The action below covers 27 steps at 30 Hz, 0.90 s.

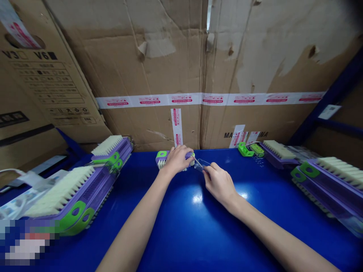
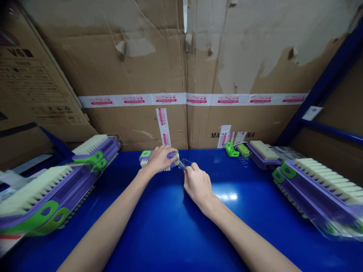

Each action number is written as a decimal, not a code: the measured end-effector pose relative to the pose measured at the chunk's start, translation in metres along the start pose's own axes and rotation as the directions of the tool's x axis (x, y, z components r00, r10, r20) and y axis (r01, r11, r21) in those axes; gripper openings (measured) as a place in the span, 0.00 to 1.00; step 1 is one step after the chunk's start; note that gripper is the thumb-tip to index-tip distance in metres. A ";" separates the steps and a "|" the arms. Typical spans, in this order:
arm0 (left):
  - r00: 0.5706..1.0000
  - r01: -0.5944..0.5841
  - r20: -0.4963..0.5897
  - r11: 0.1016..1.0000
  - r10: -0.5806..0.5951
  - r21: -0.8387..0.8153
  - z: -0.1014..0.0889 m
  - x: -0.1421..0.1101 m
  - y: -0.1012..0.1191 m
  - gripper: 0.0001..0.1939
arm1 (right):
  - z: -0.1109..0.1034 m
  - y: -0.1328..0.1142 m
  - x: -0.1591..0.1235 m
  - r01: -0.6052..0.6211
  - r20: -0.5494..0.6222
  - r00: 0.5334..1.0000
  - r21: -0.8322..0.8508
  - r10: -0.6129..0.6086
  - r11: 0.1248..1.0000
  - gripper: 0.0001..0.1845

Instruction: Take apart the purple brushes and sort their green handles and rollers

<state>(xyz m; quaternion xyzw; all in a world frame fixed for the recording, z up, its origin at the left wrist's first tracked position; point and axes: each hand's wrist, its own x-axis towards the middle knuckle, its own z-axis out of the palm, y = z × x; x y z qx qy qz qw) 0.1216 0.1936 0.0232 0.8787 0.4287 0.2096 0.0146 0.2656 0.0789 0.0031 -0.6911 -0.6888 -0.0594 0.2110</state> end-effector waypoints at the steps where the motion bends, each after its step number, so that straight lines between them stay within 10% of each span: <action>1: 1.000 -0.002 -0.004 1.000 0.002 0.004 0.000 0.000 0.000 0.12 | -0.001 0.000 0.000 0.007 -0.025 1.000 0.032 -0.006 0.999 0.13; 27: 1.000 -0.009 0.005 0.995 0.008 0.095 0.002 -0.003 0.006 0.13 | 0.012 0.008 0.003 0.162 -0.146 0.981 0.246 -0.128 0.956 0.15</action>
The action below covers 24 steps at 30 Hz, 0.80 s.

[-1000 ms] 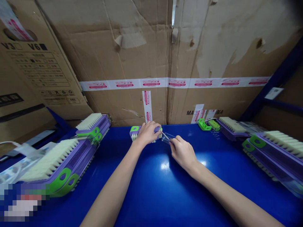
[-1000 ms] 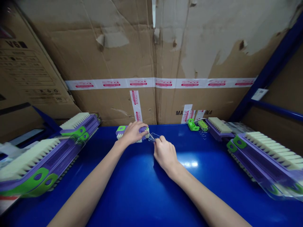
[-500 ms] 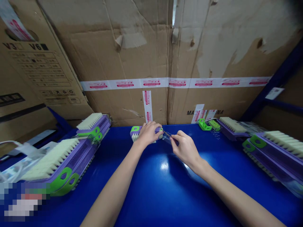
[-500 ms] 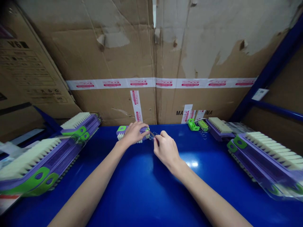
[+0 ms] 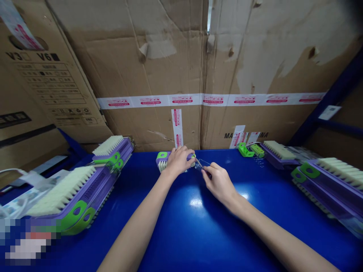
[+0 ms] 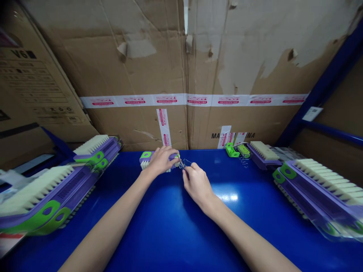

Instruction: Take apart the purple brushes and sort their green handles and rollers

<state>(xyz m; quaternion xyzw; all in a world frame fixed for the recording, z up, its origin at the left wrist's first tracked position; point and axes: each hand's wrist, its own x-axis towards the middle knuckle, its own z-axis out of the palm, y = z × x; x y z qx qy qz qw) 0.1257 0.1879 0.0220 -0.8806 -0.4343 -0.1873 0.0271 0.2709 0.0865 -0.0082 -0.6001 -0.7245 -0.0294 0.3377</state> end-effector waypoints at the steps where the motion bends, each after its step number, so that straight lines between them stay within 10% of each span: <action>1: 1.000 0.004 0.000 1.000 -0.004 0.004 0.000 0.000 0.000 0.13 | 0.001 0.000 0.000 0.005 0.002 1.000 0.005 -0.005 1.000 0.15; 12: 0.997 0.071 -0.007 0.996 -0.072 -0.047 -0.006 0.001 0.005 0.17 | -0.022 0.019 0.009 -0.083 -0.239 0.969 -0.063 0.066 0.995 0.16; 18: 0.998 0.058 -0.036 0.998 -0.058 -0.001 -0.003 -0.001 0.008 0.17 | -0.027 0.053 0.016 -0.407 -0.062 0.911 -0.303 0.409 0.862 0.16; 24: 0.996 0.089 -0.010 0.995 -0.089 -0.046 -0.004 0.000 0.012 0.15 | -0.022 0.063 0.015 -0.426 0.060 0.874 -0.387 0.483 0.818 0.14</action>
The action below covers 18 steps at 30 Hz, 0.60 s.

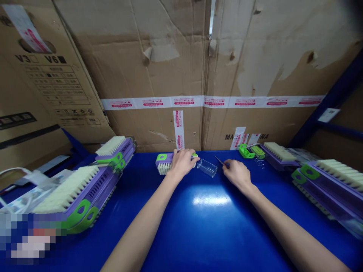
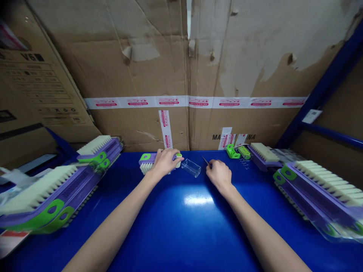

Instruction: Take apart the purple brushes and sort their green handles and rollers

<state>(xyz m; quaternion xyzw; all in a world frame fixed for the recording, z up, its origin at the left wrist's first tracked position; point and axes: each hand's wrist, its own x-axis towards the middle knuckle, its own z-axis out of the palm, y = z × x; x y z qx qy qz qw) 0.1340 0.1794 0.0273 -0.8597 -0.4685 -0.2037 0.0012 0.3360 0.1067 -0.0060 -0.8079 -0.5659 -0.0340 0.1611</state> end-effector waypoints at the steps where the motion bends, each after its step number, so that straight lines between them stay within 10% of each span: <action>1: 1.000 0.023 0.013 1.000 -0.023 -0.012 -0.001 0.000 0.001 0.16 | 0.001 0.000 -0.001 0.010 0.001 1.000 -0.005 -0.010 1.000 0.14; 12: 0.985 0.050 -0.152 0.985 -0.075 -0.165 -0.004 0.002 0.005 0.12 | 0.001 -0.009 -0.008 0.075 -0.163 0.984 0.021 -0.071 0.997 0.17; 18: 0.980 0.021 -0.160 0.857 -0.120 -0.515 -0.007 0.004 0.010 0.12 | 0.001 -0.023 -0.016 0.422 -0.483 0.826 0.185 -0.292 0.888 0.22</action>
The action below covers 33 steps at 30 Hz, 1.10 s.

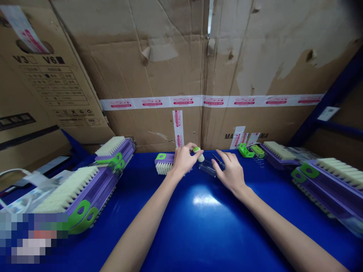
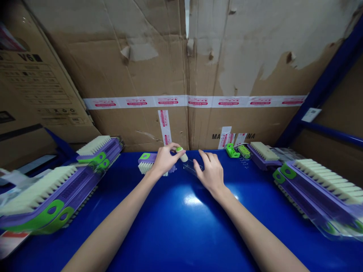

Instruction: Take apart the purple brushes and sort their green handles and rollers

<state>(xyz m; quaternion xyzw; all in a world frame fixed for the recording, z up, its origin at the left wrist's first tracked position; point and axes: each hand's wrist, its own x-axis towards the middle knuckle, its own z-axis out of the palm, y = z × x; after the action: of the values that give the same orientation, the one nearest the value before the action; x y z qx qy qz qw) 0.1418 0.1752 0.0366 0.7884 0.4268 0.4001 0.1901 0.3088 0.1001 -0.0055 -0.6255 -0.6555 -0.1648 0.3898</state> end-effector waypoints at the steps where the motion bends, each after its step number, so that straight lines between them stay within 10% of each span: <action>1: 0.999 0.010 0.039 0.997 -0.007 -0.072 0.001 0.000 0.001 0.11 | 0.001 -0.002 -0.001 0.045 -0.010 0.999 0.042 -0.044 0.998 0.23; 7: 0.960 0.023 0.273 0.962 0.054 -0.271 0.005 -0.001 0.005 0.13 | 0.012 -0.007 -0.006 0.131 0.008 0.991 0.249 -0.137 0.960 0.23; 13: 0.989 -0.096 0.129 0.978 0.073 0.183 -0.013 0.003 -0.004 0.17 | 0.016 0.003 -0.004 0.002 0.048 0.999 0.194 -0.011 0.981 0.22; 18: 0.993 0.043 0.063 0.814 -0.097 0.579 -0.021 0.004 -0.026 0.26 | 0.016 0.006 -0.004 0.020 0.184 0.982 0.096 -0.038 0.995 0.18; 33: 0.983 0.047 0.100 0.746 -0.152 0.664 -0.022 0.001 -0.027 0.32 | 0.004 -0.006 -0.005 0.061 0.339 0.940 -0.040 -0.044 0.997 0.14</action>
<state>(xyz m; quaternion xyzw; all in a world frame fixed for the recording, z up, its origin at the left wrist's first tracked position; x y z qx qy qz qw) 0.1108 0.1898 0.0331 0.8081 0.5665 0.1538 -0.0479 0.3018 0.0983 -0.0103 -0.6364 -0.7247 -0.0818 0.2512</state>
